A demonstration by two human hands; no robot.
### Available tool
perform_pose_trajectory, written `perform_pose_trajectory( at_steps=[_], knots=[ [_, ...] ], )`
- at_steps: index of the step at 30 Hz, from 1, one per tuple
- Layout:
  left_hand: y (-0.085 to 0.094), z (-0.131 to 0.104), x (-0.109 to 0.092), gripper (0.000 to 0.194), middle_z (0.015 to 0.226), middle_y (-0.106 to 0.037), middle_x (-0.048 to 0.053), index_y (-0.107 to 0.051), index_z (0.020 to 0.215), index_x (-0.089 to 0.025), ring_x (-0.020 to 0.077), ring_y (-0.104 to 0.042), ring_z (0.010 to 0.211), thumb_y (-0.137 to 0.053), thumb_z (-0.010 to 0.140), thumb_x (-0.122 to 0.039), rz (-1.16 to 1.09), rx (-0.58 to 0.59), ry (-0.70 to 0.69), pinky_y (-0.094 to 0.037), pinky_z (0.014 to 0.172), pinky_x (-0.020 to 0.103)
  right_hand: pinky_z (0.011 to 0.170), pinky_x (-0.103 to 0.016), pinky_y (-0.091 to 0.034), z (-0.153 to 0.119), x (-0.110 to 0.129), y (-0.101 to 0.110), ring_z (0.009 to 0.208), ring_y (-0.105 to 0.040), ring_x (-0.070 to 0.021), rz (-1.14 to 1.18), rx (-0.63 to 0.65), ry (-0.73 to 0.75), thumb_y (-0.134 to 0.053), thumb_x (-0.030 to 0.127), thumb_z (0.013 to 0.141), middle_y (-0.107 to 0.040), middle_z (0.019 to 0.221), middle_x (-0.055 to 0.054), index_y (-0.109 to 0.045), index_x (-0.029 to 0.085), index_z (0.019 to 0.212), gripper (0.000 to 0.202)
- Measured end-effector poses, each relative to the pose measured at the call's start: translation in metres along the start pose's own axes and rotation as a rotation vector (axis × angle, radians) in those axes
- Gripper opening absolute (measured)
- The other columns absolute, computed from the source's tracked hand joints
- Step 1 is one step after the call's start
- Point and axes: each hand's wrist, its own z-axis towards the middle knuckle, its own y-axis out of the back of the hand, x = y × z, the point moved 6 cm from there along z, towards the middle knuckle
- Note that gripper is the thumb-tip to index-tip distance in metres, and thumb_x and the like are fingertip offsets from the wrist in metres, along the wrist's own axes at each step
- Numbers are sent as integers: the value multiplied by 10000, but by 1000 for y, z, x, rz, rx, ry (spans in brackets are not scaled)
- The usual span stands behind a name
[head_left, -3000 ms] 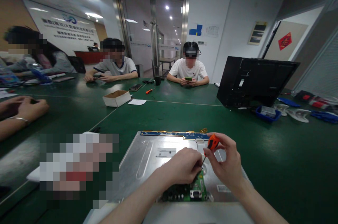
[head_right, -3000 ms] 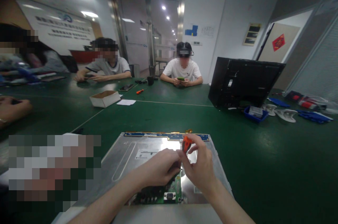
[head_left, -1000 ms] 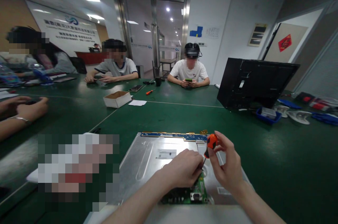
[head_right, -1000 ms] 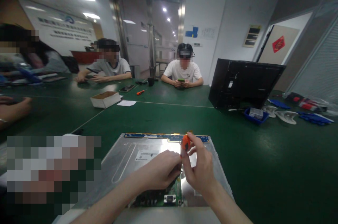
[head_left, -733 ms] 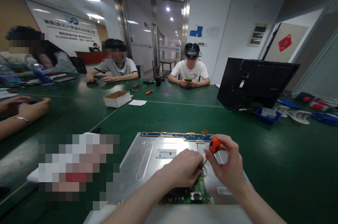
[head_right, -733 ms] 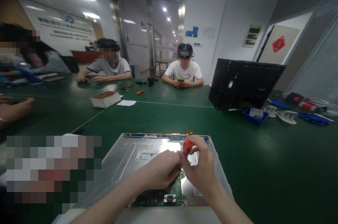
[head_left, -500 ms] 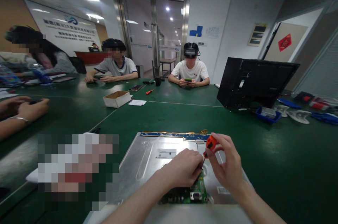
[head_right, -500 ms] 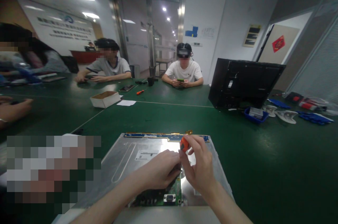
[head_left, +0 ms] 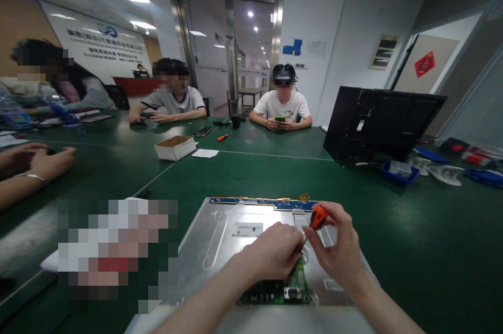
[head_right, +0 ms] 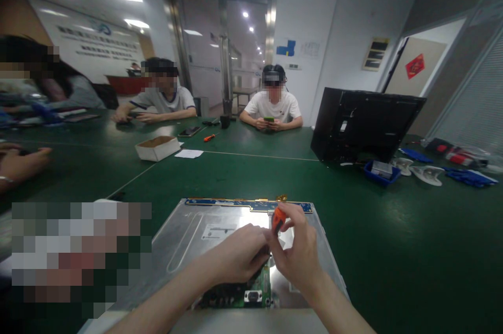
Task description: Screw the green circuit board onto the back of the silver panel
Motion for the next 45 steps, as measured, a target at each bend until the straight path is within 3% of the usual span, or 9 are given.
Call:
perform_pose_trajectory(
  at_steps=[6,12,16,24,31,40,45],
  knots=[
    [2,0,-2,116,941,-709,85,-591,951,-178,262,-664,840,-590,842,-140,-14,-2,-2,-483,695,334,530,-269,-580,-2,-2,-1,702,-636,-153,-8,12,-31,-564,193,955,-606,1009,-66,-486,267,1350,409],
    [1,-1,-2,113,936,-701,83,-586,965,-174,260,-656,836,-597,854,-160,1,-4,-18,-484,697,336,529,-270,-579,1,2,-2,641,-626,-146,3,62,-37,-488,146,971,-634,960,-64,-409,245,1462,507],
    [0,-1,-2,99,922,-694,75,-596,945,-174,251,-651,819,-593,850,-151,9,-9,-23,-477,683,329,535,-271,-588,1,2,-2,647,-638,-150,10,53,-35,-462,158,976,-658,973,-69,-419,240,1428,462],
    [3,0,-3,85,929,-695,85,-610,922,-178,260,-656,835,-593,851,-134,-21,5,-15,-484,693,335,517,-263,-591,-1,-1,-3,730,-646,-164,-3,16,-6,-575,176,934,-635,1011,-67,-438,271,1381,477],
    [1,1,-3,93,919,-699,92,-620,947,-160,264,-658,823,-608,854,-162,17,2,7,-477,683,337,513,-275,-578,1,2,-2,610,-613,-133,-23,50,-22,-530,140,945,-628,962,-58,-456,247,1411,484],
    [2,-1,-3,125,972,-698,92,-631,985,-173,278,-660,896,-651,861,-179,-54,2,-9,-491,746,355,521,-261,-586,0,-1,-2,697,-659,-160,-7,21,7,-593,183,937,-648,960,-58,-436,236,1385,479],
    [0,0,-2,133,977,-703,85,-638,995,-170,277,-665,903,-642,862,-162,-21,-8,-11,-493,745,346,584,-295,-596,-1,-1,-1,757,-648,-164,-67,13,15,-590,188,950,-604,1038,-72,-514,265,1333,398]
  ],
)
